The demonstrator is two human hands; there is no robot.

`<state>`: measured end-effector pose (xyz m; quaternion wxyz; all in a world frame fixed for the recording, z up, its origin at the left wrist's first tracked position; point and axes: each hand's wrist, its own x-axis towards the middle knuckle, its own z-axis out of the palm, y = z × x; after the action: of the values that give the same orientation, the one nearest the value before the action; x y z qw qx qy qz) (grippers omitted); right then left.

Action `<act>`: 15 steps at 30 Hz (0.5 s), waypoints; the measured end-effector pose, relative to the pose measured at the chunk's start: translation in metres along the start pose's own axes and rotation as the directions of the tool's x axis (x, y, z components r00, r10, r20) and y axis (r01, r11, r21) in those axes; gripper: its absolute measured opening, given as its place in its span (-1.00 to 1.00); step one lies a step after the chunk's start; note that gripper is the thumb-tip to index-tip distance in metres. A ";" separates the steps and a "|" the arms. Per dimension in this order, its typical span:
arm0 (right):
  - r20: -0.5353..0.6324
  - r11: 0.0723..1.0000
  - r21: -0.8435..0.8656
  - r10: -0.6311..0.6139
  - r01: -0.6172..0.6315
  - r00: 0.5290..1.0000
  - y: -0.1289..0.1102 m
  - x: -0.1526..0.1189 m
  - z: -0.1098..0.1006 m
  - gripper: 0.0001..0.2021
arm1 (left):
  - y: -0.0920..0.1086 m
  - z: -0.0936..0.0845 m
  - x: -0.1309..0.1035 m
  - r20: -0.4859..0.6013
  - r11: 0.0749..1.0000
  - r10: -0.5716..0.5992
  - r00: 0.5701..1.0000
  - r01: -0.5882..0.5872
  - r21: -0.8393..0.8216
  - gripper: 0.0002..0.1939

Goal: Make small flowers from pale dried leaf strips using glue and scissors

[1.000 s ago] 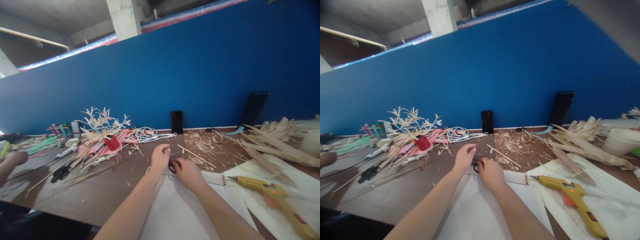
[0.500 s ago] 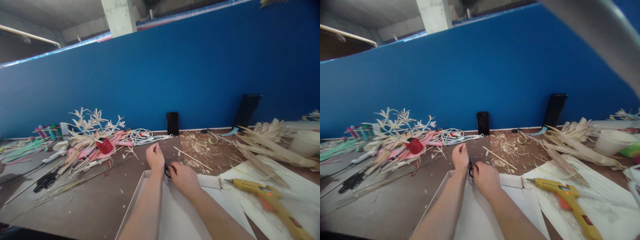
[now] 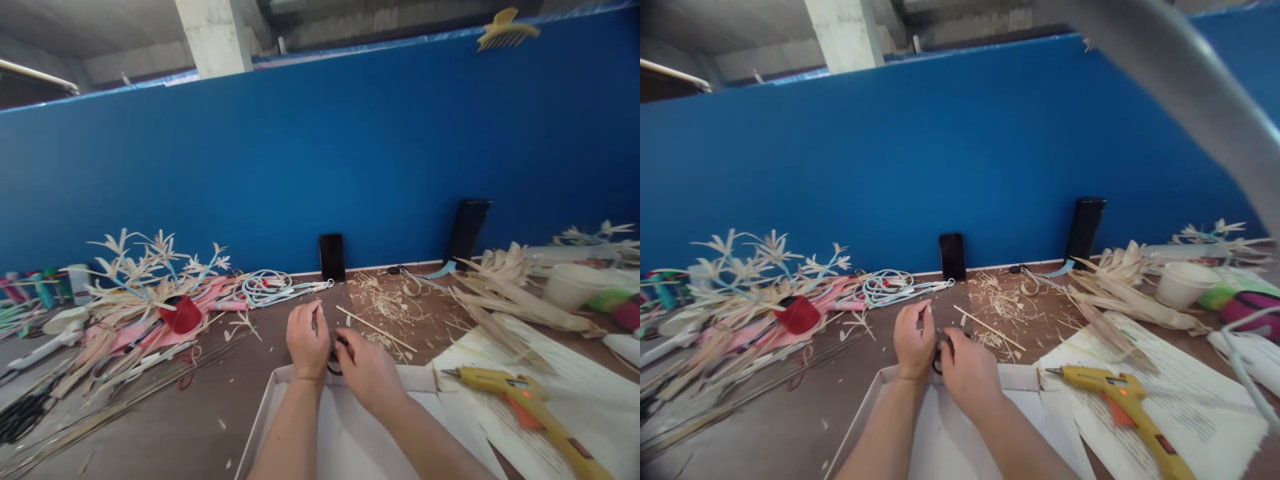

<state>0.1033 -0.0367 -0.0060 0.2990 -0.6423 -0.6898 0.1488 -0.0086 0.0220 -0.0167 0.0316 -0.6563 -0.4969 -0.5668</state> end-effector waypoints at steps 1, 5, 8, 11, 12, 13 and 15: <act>-0.033 0.999 0.034 0.005 -0.004 0.999 -0.001 0.001 -0.003 -0.70 | 0.000 0.000 0.000 0.001 1.000 -0.007 1.000 0.007 -0.005 -0.80; -0.102 0.989 0.149 0.009 0.007 0.995 -0.011 0.002 -0.021 -0.73 | 0.001 0.000 0.000 0.017 1.000 -0.017 1.000 0.017 0.010 -0.80; -0.069 0.985 0.169 -0.023 0.034 0.997 -0.025 -0.002 -0.040 -0.75 | 0.001 0.000 -0.001 0.021 1.000 -0.009 1.000 0.009 0.020 -0.80; 0.002 0.995 0.077 -0.064 0.064 0.998 -0.037 0.001 -0.066 -0.74 | 0.001 0.000 -0.001 0.022 1.000 0.006 1.000 -0.006 0.016 -0.80; 0.023 0.998 0.024 -0.066 0.066 0.998 -0.038 0.006 -0.076 -0.74 | 0.001 0.000 -0.001 0.021 1.000 0.007 1.000 -0.007 0.019 -0.80; 0.042 0.997 -0.030 -0.068 0.070 0.997 -0.036 0.013 -0.087 -0.75 | 0.001 0.000 -0.002 0.021 1.000 0.008 1.000 -0.009 0.024 -0.80; 0.052 0.989 -0.131 -0.058 0.064 0.997 -0.023 0.038 -0.108 -0.72 | 0.000 0.000 -0.002 0.025 0.999 0.014 1.000 -0.015 0.031 -0.80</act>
<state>0.1502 -0.0223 0.1003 0.2436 -0.6356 -0.7245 0.1089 -0.0084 0.0209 -0.0179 0.0396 -0.6663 -0.5012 -0.5507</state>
